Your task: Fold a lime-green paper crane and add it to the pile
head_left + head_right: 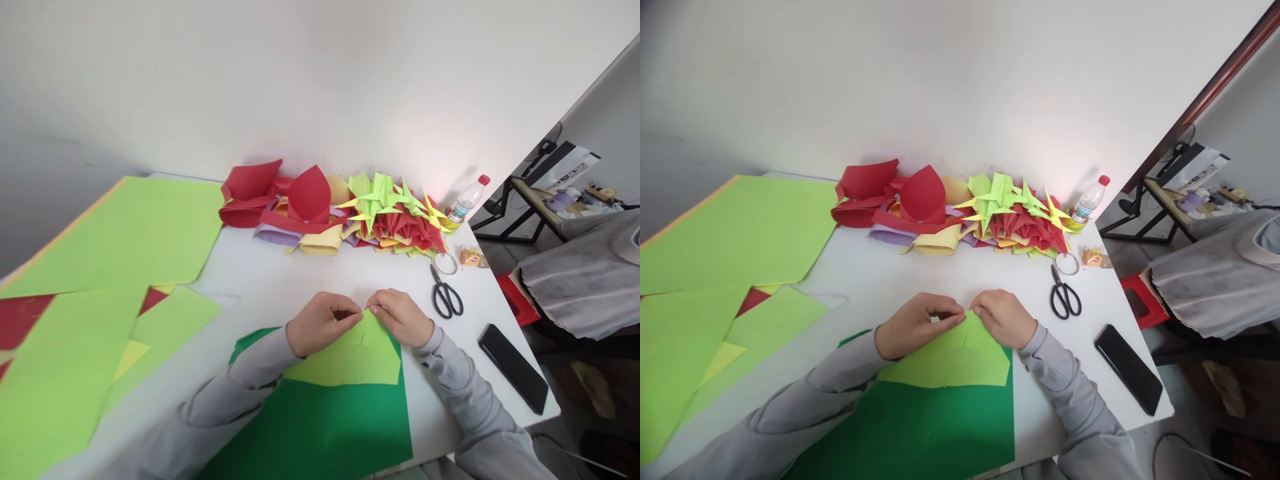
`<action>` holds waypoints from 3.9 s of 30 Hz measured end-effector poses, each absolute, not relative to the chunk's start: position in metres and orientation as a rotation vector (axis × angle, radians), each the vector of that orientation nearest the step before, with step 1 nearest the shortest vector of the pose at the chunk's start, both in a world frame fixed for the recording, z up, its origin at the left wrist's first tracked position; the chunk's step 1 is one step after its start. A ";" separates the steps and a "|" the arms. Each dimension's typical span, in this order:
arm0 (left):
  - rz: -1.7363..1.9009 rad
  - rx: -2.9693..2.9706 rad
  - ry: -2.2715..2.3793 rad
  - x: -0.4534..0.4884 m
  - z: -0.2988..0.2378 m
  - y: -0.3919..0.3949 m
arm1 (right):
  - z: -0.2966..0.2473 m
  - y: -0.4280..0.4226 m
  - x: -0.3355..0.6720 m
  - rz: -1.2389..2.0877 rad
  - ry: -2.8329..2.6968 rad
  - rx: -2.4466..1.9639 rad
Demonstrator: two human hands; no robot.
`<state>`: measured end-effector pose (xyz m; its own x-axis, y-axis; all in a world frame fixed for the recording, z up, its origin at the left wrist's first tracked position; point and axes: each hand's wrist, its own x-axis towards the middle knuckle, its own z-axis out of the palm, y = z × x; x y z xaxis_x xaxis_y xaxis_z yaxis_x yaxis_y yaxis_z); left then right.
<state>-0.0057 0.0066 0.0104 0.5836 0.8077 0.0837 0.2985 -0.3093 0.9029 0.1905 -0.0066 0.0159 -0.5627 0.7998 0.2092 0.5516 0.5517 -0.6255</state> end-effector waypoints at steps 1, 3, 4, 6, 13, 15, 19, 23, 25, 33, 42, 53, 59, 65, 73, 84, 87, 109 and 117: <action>0.672 1.874 0.897 -0.005 0.010 0.007 | 0.016 -0.007 0.190 0.663 -2.346 -1.091; 0.660 1.886 0.900 -0.004 0.008 0.006 | 0.015 -0.007 0.189 0.618 -2.389 -1.103; 0.654 1.892 0.901 -0.004 0.007 0.006 | 0.014 -0.007 0.189 0.597 -2.397 -1.106; 0.647 1.909 0.905 -0.002 0.006 0.005 | 0.012 -0.007 0.188 0.562 -2.401 -1.091; 0.627 1.929 0.873 -0.001 0.006 0.003 | 0.014 -0.008 0.189 0.618 -2.497 -0.977; 0.625 1.902 0.864 -0.002 0.007 0.004 | 0.013 -0.007 0.190 0.642 -2.503 -0.958; 0.620 1.839 0.866 -0.007 0.011 0.005 | 0.014 -0.004 0.195 0.789 -2.377 -0.960; 0.640 1.771 0.898 -0.013 0.013 0.006 | 0.017 -0.001 0.201 1.022 -2.094 -1.059; 0.678 1.702 0.926 -0.013 0.012 0.005 | 0.017 -0.001 0.200 1.056 -2.052 -1.072; 0.733 1.667 0.919 -0.002 0.013 0.002 | 0.014 -0.007 0.189 0.833 -2.198 -1.055; 0.802 1.638 0.874 0.003 0.019 0.003 | 0.020 -0.008 0.189 1.038 -2.065 -1.007; 0.954 1.683 0.890 0.001 0.042 0.016 | 0.028 -0.010 0.184 1.033 -1.913 -1.027; 0.911 1.736 0.924 -0.007 0.046 0.020 | 0.034 -0.006 0.174 0.970 -1.878 -1.024; 0.869 1.783 0.913 -0.004 0.045 0.019 | 0.031 -0.004 0.172 0.983 -1.892 -1.040; 1.078 1.691 1.168 -0.032 0.056 0.032 | 0.022 -0.004 0.188 1.080 -1.825 -1.085; 1.088 1.657 1.298 -0.052 0.047 0.038 | 0.001 -0.010 0.229 1.076 -1.629 -1.255; 1.033 1.629 1.223 -0.035 0.039 0.032 | 0.010 -0.009 0.218 0.962 -1.650 -1.297; 0.755 1.661 1.024 0.004 0.021 0.006 | 0.025 -0.007 0.181 1.587 -1.596 -1.387; 0.615 1.703 0.908 -0.002 0.021 0.014 | 0.021 -0.009 0.180 1.483 -1.630 -1.384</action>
<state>-0.0024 0.0144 0.0210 0.5780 0.8153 -0.0357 0.2698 -0.1496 0.9512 0.1799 -0.0089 0.0207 -0.3323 0.9116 -0.2420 0.3263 -0.1296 -0.9363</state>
